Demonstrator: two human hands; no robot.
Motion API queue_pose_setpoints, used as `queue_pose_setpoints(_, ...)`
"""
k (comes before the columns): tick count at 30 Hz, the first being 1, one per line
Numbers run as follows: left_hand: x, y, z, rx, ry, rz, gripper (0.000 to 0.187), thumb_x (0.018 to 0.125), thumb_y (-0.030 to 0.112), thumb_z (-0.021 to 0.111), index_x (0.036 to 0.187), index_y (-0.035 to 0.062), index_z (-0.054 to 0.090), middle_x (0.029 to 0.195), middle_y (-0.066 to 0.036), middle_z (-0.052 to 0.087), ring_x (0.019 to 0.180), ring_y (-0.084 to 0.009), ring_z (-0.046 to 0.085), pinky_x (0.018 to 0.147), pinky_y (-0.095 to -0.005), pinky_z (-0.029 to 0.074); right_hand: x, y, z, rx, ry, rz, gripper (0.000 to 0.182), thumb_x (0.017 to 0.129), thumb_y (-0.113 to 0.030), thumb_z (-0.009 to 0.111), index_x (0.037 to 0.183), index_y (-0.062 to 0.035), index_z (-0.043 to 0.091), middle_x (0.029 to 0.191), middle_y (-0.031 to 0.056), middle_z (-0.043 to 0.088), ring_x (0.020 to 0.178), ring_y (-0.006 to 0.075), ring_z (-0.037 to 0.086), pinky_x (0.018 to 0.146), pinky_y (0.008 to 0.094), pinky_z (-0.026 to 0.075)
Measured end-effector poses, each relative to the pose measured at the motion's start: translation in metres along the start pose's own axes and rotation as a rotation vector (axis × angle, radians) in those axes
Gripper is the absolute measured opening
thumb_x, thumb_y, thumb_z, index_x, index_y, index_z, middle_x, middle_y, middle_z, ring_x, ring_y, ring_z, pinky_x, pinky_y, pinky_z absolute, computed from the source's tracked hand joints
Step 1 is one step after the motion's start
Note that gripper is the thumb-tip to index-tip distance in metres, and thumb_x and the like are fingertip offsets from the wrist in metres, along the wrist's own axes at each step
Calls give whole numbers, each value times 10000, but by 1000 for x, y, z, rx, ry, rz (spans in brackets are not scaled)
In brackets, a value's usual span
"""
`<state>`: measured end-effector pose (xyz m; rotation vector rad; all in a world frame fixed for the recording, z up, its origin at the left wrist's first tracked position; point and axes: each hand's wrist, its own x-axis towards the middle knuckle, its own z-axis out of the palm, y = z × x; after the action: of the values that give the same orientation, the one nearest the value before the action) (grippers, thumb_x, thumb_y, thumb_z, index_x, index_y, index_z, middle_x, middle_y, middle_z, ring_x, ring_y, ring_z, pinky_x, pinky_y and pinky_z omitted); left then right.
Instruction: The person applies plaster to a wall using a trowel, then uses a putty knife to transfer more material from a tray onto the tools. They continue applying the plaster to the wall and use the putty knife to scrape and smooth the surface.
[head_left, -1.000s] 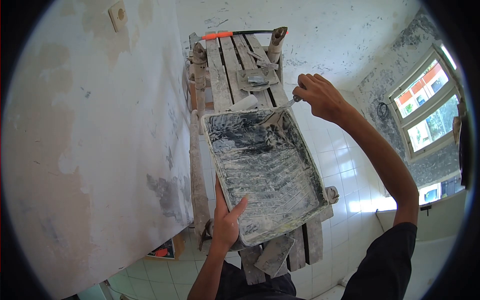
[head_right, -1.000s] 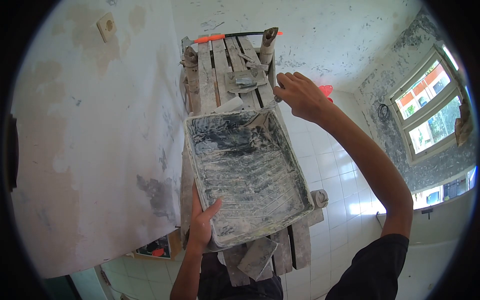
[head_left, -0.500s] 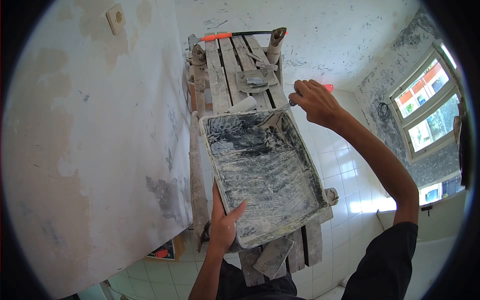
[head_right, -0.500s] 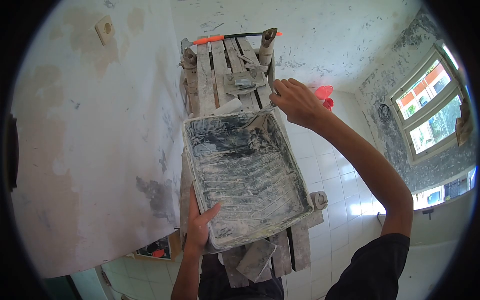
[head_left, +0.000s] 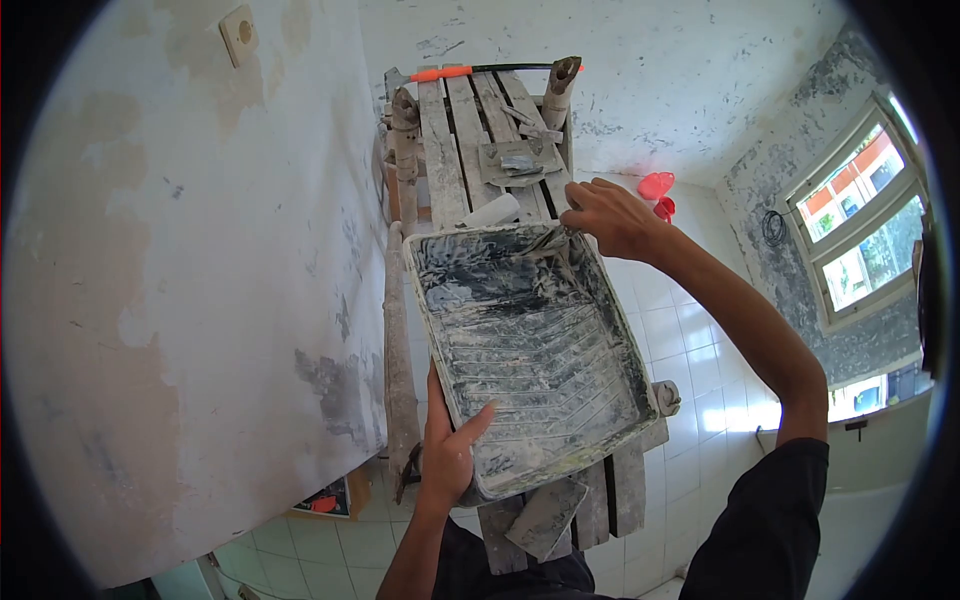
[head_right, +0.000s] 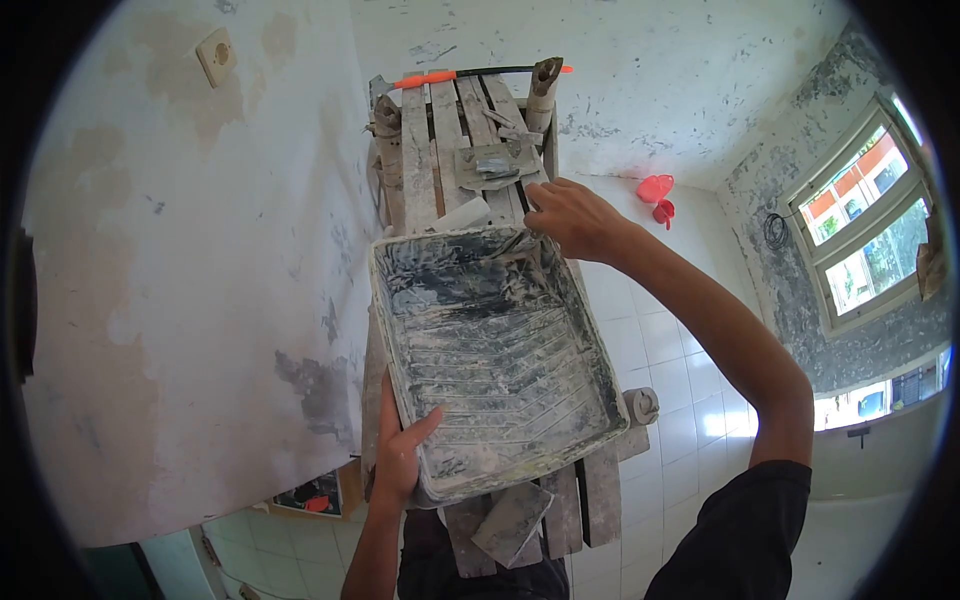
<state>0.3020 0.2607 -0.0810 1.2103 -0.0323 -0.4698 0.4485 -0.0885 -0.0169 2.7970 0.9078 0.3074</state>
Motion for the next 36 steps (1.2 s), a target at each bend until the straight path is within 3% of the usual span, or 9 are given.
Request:
queue_pose_setpoints(5,1,1,2,-10,24,25,802,898,6,604,1599,5,216,1453,-175,489,1289,-254,517,1112,-343,392,10,6,-40,197,-75,-18,249,734,80,709,928,-74,690,940,72,560,899,270,588,783,383,470)
queue_pose_setpoints(7,-1,3,3,-46,19,-3,798,903,13,603,1600,4,215,1459,-175,486,1298,-256,509,1121,-341,379,10,4,-65,127,-45,165,220,735,63,743,904,-71,696,934,68,556,883,259,583,792,381,465)
queue_pose_setpoints(11,-1,2,2,-29,22,26,798,901,14,604,1599,4,218,1461,-172,484,1301,-255,505,1124,-339,374,3,6,-51,-18,24,65,247,717,81,701,924,-52,680,955,82,567,874,266,579,808,386,461)
queue_pose_setpoints(13,-1,4,1,-20,-33,6,824,913,11,580,1610,-28,143,1536,-214,396,1384,-271,432,1178,-341,288,0,2,-41,-70,32,34,270,706,82,694,938,-56,677,959,85,568,879,267,581,810,382,460)
queue_pose_setpoints(15,-1,4,1,-18,-26,3,830,910,17,587,1610,-29,143,1535,-214,398,1384,-270,434,1177,-339,290,-3,-2,-36,-127,55,-25,343,677,82,690,985,-70,674,968,89,570,896,260,585,812,368,459)
queue_pose_setpoints(22,-2,6,0,15,-39,-7,835,909,19,593,1609,-32,141,1528,-218,410,1363,-270,467,1164,-340,317,-15,-5,-12,-161,71,-52,314,724,49,673,1012,-76,679,966,94,573,894,252,594,797,368,461)
queue_pose_setpoints(28,-2,4,1,-26,-16,-18,843,907,29,601,1609,-33,138,1529,-218,412,1367,-274,468,1164,-343,321,-19,7,6,103,82,41,268,756,8,728,1003,-93,705,959,73,576,852,259,587,775,376,452)
queue_pose_setpoints(31,-1,0,-1,27,-6,3,843,908,29,599,1609,-35,136,1532,-212,409,1372,-272,461,1167,-342,313,-22,11,-24,169,27,114,274,752,21,768,985,-116,725,954,52,575,843,245,573,772,373,450)
queue_pose_setpoints(36,-1,3,0,-24,-24,-17,842,904,30,602,1612,-17,148,1532,-204,407,1378,-263,447,1170,-344,306,-22,7,-60,81,118,226,313,696,58,764,964,-98,726,939,66,569,840,250,579,782,370,451)
